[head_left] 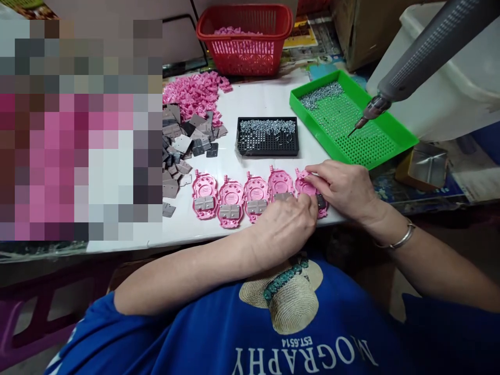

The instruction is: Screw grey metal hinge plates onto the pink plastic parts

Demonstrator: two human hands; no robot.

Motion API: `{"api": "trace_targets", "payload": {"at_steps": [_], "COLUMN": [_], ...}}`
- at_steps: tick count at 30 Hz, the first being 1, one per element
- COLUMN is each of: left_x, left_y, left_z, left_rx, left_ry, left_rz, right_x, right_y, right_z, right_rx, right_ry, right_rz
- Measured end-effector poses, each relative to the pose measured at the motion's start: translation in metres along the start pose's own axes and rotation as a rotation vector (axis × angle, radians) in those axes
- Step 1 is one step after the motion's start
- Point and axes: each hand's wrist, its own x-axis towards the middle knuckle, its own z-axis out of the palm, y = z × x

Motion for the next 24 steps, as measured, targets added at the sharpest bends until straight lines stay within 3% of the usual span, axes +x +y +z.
{"api": "trace_targets", "payload": {"at_steps": [24], "left_x": [0.0], "left_y": [-0.005], "left_z": [0.002], "left_rx": [-0.021], "left_ry": [-0.007], "left_rz": [0.055], "right_x": [0.019], "right_y": [0.008], "right_z": [-0.005], "right_rx": [-0.023], "right_ry": [-0.203], "right_rz": [0.016]}}
